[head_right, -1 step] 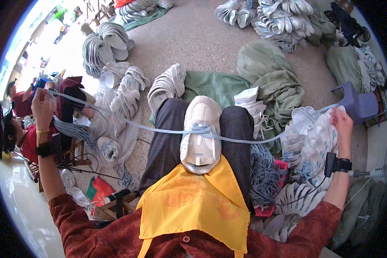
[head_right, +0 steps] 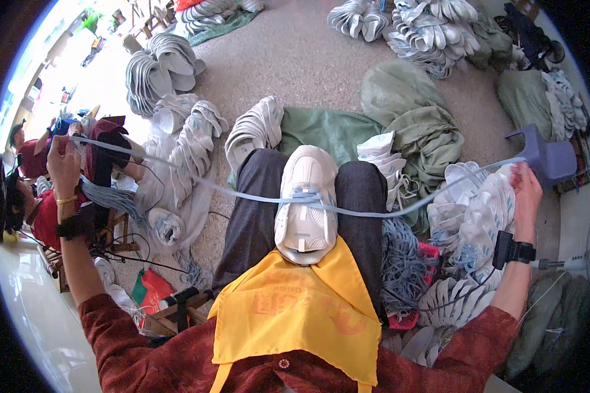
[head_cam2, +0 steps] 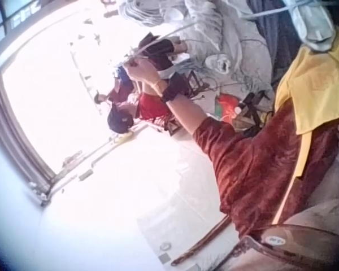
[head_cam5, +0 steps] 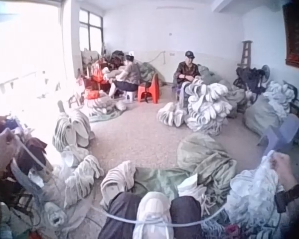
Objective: Insert and pull blue laces through the eyelets of a white sneaker upper.
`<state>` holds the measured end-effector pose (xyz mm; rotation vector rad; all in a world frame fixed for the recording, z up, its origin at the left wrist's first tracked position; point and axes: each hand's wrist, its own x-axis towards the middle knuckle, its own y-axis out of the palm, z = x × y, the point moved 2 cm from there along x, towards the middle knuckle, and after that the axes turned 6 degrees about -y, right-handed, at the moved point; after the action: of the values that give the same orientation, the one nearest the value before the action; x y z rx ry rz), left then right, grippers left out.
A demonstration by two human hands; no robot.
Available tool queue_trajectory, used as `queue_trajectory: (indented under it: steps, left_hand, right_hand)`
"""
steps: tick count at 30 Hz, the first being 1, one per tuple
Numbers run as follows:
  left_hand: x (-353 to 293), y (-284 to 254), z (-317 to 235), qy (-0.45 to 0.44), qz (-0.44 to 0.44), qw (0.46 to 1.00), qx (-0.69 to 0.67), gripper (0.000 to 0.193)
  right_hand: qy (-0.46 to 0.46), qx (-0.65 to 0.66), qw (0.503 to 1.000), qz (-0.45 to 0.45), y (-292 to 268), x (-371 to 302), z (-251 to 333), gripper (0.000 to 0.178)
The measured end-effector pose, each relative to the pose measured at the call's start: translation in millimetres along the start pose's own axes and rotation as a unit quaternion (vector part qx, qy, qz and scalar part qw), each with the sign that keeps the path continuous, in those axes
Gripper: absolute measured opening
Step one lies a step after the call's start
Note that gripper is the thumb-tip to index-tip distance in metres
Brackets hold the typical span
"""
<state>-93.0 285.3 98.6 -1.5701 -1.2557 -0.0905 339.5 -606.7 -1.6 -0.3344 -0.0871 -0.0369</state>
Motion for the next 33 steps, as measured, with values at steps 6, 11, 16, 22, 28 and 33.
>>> queue_trajectory:
  steps: [6, 11, 16, 22, 28, 33]
  left_hand:
    - [-166.4, 105.2, -22.8, -0.023, 0.52, 0.854, 0.02, 0.012]
    - [-256.0, 118.2, -145.4, -0.193, 0.707, 0.603, -0.314, 0.013]
    - [-257.3, 115.1, -189.8, -0.16, 0.68, 0.617, -0.361, 0.017]
    - [-254.8, 126.3, -201.7, -0.22, 0.624, 0.61, -0.436, 0.015]
    - [-266.6, 139.6, -206.6, -0.192, 0.612, 0.619, -0.454, 0.017]
    - [-271.2, 147.8, -210.4, -0.25, 0.597, 0.612, -0.454, 0.022]
  right_hand:
    - [0.139, 0.023, 0.963, 0.229, 107.7, -99.2, -55.5, 0.02]
    - [0.121, 0.052, 0.903, 0.41, 226.7, -209.0, 44.4, 0.025]
    - [-0.157, -0.107, 0.901, 0.389, 282.8, -214.4, 62.8, 0.022]
    - [-0.166, 0.002, 0.933, 0.318, 315.9, -189.9, 62.1, 0.019]
    - [-0.013, 0.151, 0.931, 0.331, 323.1, -192.8, 47.7, 0.022]
    - [0.0, 0.165, 0.929, 0.331, 323.6, -195.0, 37.6, 0.021]
